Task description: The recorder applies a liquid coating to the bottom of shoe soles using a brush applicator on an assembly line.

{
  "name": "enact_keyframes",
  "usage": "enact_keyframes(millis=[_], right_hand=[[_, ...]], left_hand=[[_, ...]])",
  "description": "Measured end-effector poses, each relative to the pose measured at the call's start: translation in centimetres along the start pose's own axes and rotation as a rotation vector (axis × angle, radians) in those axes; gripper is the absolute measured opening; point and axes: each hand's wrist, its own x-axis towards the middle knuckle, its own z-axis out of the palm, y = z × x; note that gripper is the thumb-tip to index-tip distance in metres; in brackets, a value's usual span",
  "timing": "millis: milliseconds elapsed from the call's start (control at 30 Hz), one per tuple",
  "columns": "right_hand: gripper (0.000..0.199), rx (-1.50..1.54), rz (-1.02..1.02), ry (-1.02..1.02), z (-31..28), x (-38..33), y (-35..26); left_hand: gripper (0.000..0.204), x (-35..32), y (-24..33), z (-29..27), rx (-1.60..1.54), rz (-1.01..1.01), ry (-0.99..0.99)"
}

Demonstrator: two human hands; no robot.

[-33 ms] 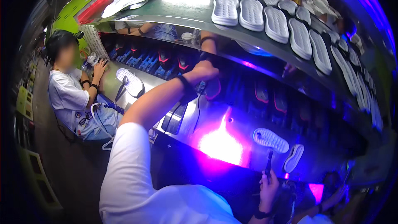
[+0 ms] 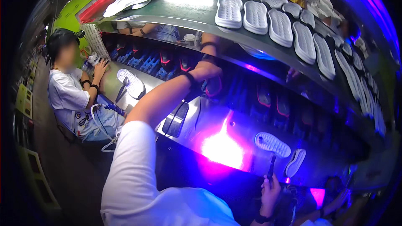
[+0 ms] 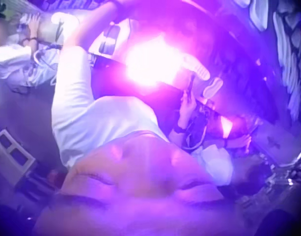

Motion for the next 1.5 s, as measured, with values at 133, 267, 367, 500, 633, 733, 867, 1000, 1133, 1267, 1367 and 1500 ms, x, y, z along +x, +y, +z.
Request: enact_keyframes(millis=[133,267,367,500,633,733,867,1000,1133,1267,1367,1500], right_hand=[[0.043,-0.11,0.061,0.191,-2.4,-0.9,0.8],[0.044,-0.06,-0.024,0.285,-4.7,-0.6,4.4],[0.044,-0.079,0.076,0.271,-2.8,-0.8,2.1],[0.044,-0.062,0.042,0.262,-2.7,-0.3,2.8],[0.045,-0.077,0.0,0.242,-2.0,-0.9,1.5],[0.044,-0.095,-0.011,0.315,-2.2,-2.6,0.0],[0.041,-0.033,-0.009,0.327,-2.5,-3.2,1.3],[0.037,-0.033,0.028,0.347,-3.9,-2.8,2.5],[0.039,-0.013,0.035,0.313,-4.0,-0.9,2.8],[0.038,-0.009,-0.036,0.261,-2.9,1.3,3.3],[0.038,-0.032,-0.014,0.344,-4.0,0.2,3.3],[0.041,0.034,0.053,0.327,-4.1,-1.4,2.0]], left_hand=[[0.081,12.8,8.4,1.7,0.028,0.172,0.18],[0.08,16.2,12.1,4.2,0.004,0.288,0.511],[0.079,16.5,13.9,5.5,-0.007,0.326,0.76],[0.078,18.1,25.0,17.6,-0.041,0.399,1.104],[0.078,16.1,32.9,26.4,-0.088,0.441,1.384],[0.076,12.7,36.3,28.6,-0.439,0.275,1.38],[0.051,14.7,32.6,25.2,-0.395,0.245,1.871],[0.028,13.6,28.4,21.6,-0.536,0.456,1.577],[0.008,12.1,23.7,17.9,-0.704,0.613,1.289],[0.015,13.0,18.9,14.5,0.522,0.21,2.093],[0.031,8.7,29.5,21.0,0.236,0.705,1.372],[0.054,8.5,38.5,27.9,0.02,0.672,1.192]])
